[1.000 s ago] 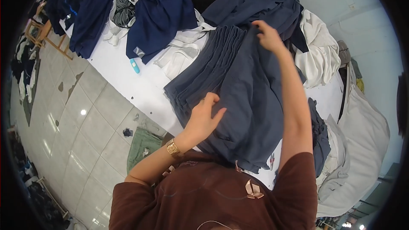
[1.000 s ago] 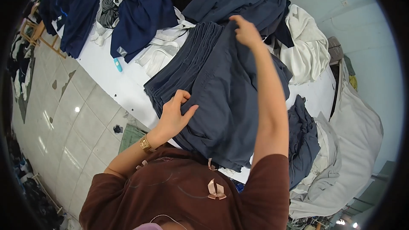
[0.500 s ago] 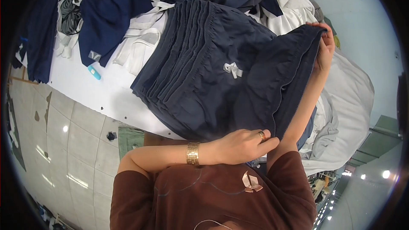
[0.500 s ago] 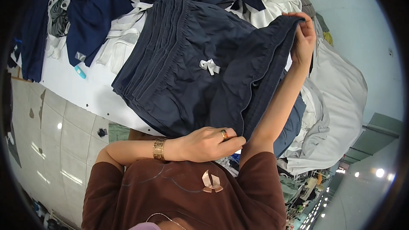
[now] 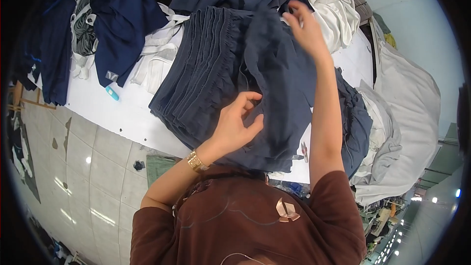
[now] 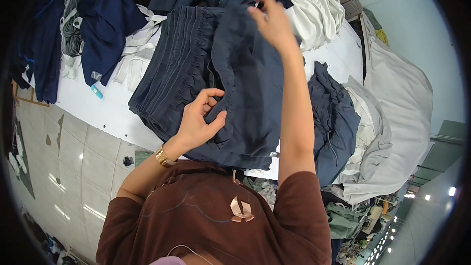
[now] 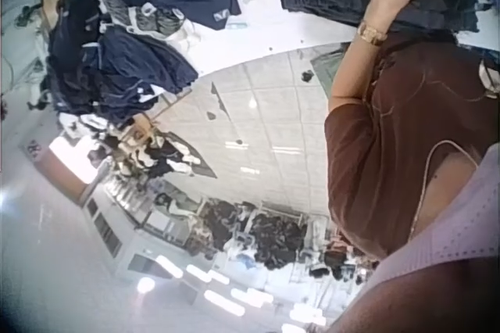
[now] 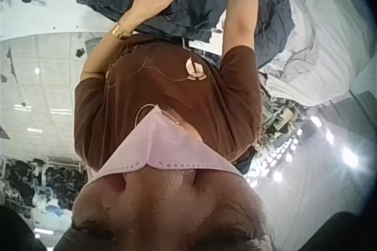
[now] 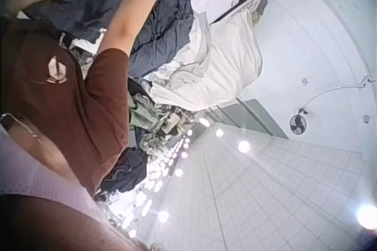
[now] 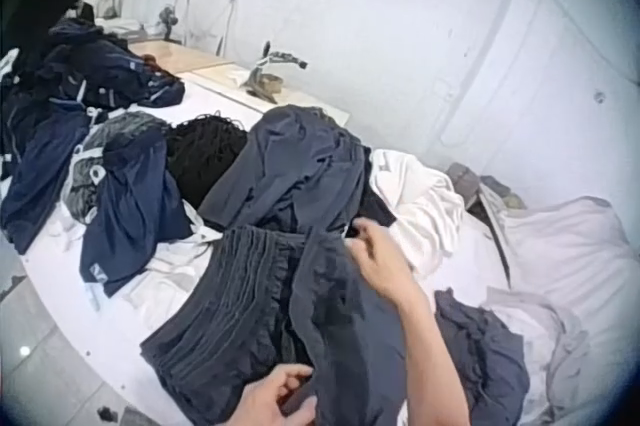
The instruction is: Trimming loose threads from pairs of shorts and organizing them into stacks.
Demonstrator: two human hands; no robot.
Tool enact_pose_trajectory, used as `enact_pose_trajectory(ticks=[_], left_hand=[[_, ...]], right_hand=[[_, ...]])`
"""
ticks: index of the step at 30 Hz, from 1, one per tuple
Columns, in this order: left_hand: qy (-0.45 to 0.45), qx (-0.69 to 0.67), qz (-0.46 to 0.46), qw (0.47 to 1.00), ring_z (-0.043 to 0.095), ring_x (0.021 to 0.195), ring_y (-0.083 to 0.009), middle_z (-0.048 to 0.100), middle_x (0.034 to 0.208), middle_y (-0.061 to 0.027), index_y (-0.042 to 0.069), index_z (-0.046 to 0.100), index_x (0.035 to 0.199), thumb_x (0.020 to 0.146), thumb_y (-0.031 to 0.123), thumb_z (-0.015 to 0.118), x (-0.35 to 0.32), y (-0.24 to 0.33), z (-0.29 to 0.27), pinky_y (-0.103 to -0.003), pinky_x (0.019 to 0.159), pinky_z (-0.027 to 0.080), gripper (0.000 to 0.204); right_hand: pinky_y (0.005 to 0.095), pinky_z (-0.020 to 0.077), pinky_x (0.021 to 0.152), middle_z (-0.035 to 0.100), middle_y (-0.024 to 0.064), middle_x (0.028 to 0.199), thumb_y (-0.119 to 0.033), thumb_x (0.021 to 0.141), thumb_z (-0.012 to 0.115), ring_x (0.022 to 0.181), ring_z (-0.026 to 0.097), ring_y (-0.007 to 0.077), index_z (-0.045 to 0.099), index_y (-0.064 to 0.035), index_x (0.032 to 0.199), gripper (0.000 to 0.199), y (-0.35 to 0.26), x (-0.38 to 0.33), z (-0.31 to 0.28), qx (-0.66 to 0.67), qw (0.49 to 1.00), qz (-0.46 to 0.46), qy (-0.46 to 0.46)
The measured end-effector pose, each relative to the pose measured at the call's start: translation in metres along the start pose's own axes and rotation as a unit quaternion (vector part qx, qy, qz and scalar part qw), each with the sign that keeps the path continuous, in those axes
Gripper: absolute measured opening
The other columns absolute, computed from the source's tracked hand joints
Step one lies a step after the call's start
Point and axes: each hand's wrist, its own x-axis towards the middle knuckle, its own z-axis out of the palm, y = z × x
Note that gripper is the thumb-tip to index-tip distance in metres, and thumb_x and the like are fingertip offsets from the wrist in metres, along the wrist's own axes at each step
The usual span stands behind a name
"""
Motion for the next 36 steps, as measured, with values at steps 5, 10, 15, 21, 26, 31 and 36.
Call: enact_pose_trajectory(ticks=[5,10,15,21,26,31,36], left_hand=[[0.044,0.094,0.157,0.982,0.062,0.078,-0.0244,0.06,0.091,-0.0107,0.003,0.06,0.11,0.076,0.005,0.067,0.011,-0.008,0.03,-0.031,0.071,0.051,0.035],[0.121,0.076,0.24,0.96,0.059,0.062,-0.0101,0.063,0.077,-0.007,0.001,0.062,0.094,0.084,0.004,0.065,0.033,-0.022,0.032,-0.022,0.056,0.047,0.011],[0.161,0.356,0.065,0.918,0.066,0.072,-0.0304,0.06,0.09,-0.0171,0.0,0.055,0.093,0.082,-0.003,0.058,0.075,-0.073,0.027,-0.036,0.063,0.054,0.012],[0.043,0.508,0.009,0.86,0.066,0.08,-0.0366,0.059,0.102,-0.0218,0.002,0.055,0.097,0.076,0.001,0.061,0.088,-0.09,0.032,-0.042,0.068,0.057,0.022],[0.091,0.386,0.026,0.918,0.065,0.081,-0.0362,0.063,0.091,-0.0202,0.001,0.065,0.09,0.079,0.01,0.065,0.07,-0.058,0.004,-0.044,0.072,0.054,0.014],[0.206,0.319,0.039,0.924,0.065,0.075,-0.0321,0.066,0.084,-0.0198,0.004,0.07,0.094,0.081,0.017,0.066,0.038,-0.016,-0.063,-0.04,0.068,0.051,0.019],[0.445,0.553,0.019,0.705,0.056,0.105,-0.0312,0.061,0.107,-0.019,0.002,0.053,0.126,0.081,0.017,0.07,-0.067,-0.013,-0.185,-0.039,0.085,0.045,0.051]], right_hand=[[0.0341,0.0499,0.081,0.061,0.0242,0.113,-0.033,0.078,0.073,0.094,0.063,0.0293,0.035,0.0024,0.139,0.08,-0.05,-0.09,0.01,0.181,0.913,0.193,-0.311],[0.0261,0.0466,0.086,0.064,0.0102,0.112,-0.003,0.077,0.065,0.096,0.059,0.0142,0.049,0.0075,0.128,0.054,-0.001,-0.105,0.014,0.32,0.91,0.182,-0.193],[0.0229,0.0459,0.087,0.063,0.0064,0.111,0.001,0.08,0.061,0.096,0.059,0.0101,0.049,0.0053,0.13,0.051,0.015,-0.092,-0.018,0.42,0.865,0.163,-0.22],[0.0226,0.0446,0.089,0.062,0.0056,0.113,0.0,0.08,0.061,0.098,0.058,0.0108,0.049,0.0049,0.13,0.051,-0.003,-0.084,-0.036,0.347,0.898,0.148,-0.227],[0.0233,0.0461,0.086,0.063,0.0064,0.11,0.003,0.08,0.056,0.095,0.059,0.0111,0.049,0.0049,0.129,0.05,0.002,-0.073,-0.035,0.352,0.893,0.133,-0.246],[0.025,0.0479,0.083,0.064,0.0081,0.108,-0.006,0.082,0.06,0.093,0.059,0.0112,0.048,0.0032,0.131,0.052,-0.003,-0.061,-0.014,0.267,0.933,0.048,-0.236],[0.031,0.0484,0.084,0.06,0.0108,0.12,-0.036,0.09,0.062,0.104,0.056,0.0138,0.039,0.0003,0.14,0.066,-0.102,-0.079,0.026,0.303,0.888,0.135,-0.317]])
